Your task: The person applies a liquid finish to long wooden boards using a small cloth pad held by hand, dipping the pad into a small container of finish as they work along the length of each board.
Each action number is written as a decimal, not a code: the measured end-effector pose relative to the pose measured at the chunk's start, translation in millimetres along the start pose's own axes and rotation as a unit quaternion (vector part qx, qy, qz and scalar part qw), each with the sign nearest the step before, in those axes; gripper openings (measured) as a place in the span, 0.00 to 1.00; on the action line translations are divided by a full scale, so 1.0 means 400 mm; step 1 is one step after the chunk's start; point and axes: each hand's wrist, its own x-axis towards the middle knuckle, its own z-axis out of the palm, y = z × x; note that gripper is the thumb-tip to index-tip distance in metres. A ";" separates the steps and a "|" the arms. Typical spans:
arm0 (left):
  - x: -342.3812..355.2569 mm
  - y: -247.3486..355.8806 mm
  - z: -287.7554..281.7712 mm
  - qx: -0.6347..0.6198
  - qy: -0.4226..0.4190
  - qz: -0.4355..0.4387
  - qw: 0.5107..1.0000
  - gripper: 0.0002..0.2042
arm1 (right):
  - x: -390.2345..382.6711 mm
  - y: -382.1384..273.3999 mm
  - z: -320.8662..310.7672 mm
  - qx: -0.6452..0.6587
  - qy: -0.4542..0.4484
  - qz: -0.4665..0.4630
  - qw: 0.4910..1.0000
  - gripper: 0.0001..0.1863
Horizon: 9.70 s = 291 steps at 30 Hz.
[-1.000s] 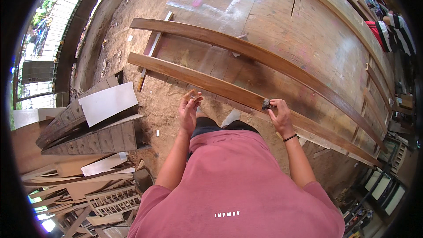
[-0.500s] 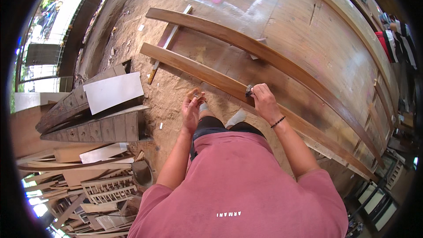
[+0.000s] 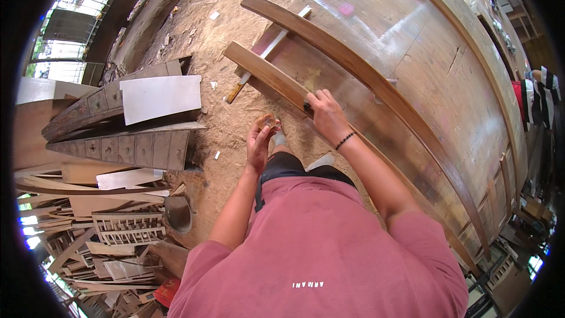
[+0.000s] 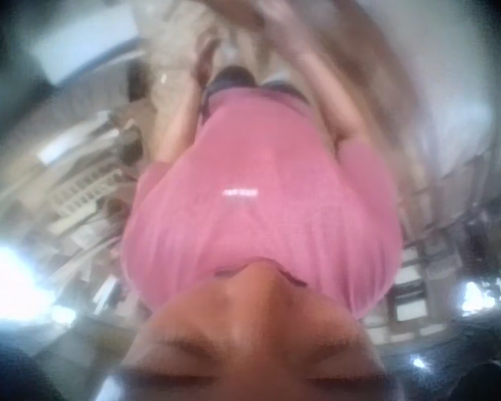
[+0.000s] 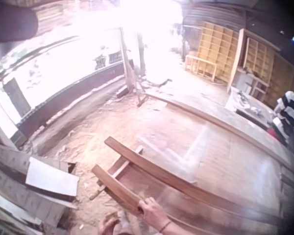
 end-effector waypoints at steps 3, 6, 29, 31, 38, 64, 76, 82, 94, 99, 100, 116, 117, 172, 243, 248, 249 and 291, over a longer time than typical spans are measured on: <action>0.016 0.009 -0.006 -0.003 0.002 0.010 1.000 0.22 | 0.065 -0.015 0.023 0.013 0.005 0.005 1.000 0.11; 0.028 0.007 -0.014 -0.012 0.001 0.016 1.000 0.22 | 0.034 0.024 -0.020 0.037 0.028 0.056 0.997 0.09; -0.006 -0.029 -0.025 -0.012 0.006 0.024 1.000 0.23 | -0.291 0.053 -0.116 0.031 0.056 0.099 0.993 0.03; -0.012 -0.027 -0.036 -0.014 0.006 0.023 1.000 0.23 | -0.257 0.044 -0.107 0.006 0.044 0.065 0.997 0.04; 0.003 -0.009 -0.017 -0.022 0.016 0.025 0.999 0.22 | -0.075 0.021 0.012 0.006 0.062 -0.049 0.997 0.05; 0.019 -0.037 0.000 -0.014 -0.018 0.015 1.000 0.23 | -0.309 0.086 -0.100 0.155 0.087 0.058 0.982 0.10; 0.017 -0.015 -0.025 -0.009 -0.009 0.023 1.000 0.24 | -0.215 0.056 -0.101 0.193 0.104 0.198 0.955 0.11; 0.006 -0.029 -0.018 -0.008 -0.024 0.023 0.999 0.23 | -0.390 0.102 -0.172 0.117 0.112 0.255 0.953 0.13; -0.012 -0.039 0.054 -0.026 -0.025 0.023 0.999 0.22 | -0.442 0.131 -0.159 0.079 0.114 0.171 0.976 0.15; -0.012 -0.042 0.020 -0.028 -0.012 0.027 0.999 0.22 | -0.360 0.112 -0.160 0.064 0.088 0.137 0.984 0.12; -0.011 -0.043 0.007 -0.029 -0.010 0.027 0.999 0.22 | -0.333 0.107 -0.156 0.060 0.070 0.125 0.988 0.11; 0.156 0.124 -0.148 -0.035 -0.001 0.043 0.998 0.23 | 0.148 0.007 -0.002 0.022 -0.076 0.077 0.994 0.08; 0.173 0.141 -0.160 -0.029 0.000 0.049 0.998 0.23 | 0.180 -0.003 0.010 0.021 -0.079 0.073 0.994 0.08; 0.493 0.377 -0.427 0.048 -0.076 -0.006 0.996 0.23 | 0.603 -0.236 0.312 -0.072 0.093 0.024 0.993 0.04; 0.514 0.317 -0.318 0.067 -0.164 -0.021 0.984 0.23 | 0.034 -0.121 0.114 -0.128 0.109 0.385 0.908 0.12; 0.488 0.294 -0.240 0.092 -0.204 -0.053 0.973 0.24 | 0.212 -0.156 0.186 -0.027 0.160 0.296 0.941 0.11; 0.486 0.288 -0.234 0.092 -0.208 -0.056 0.972 0.24 | 0.229 -0.165 0.191 -0.022 0.148 0.280 0.948 0.11; 0.039 -0.067 0.273 0.164 -0.293 -0.093 0.937 0.24 | -0.736 0.100 -0.244 0.014 0.134 0.440 0.888 0.12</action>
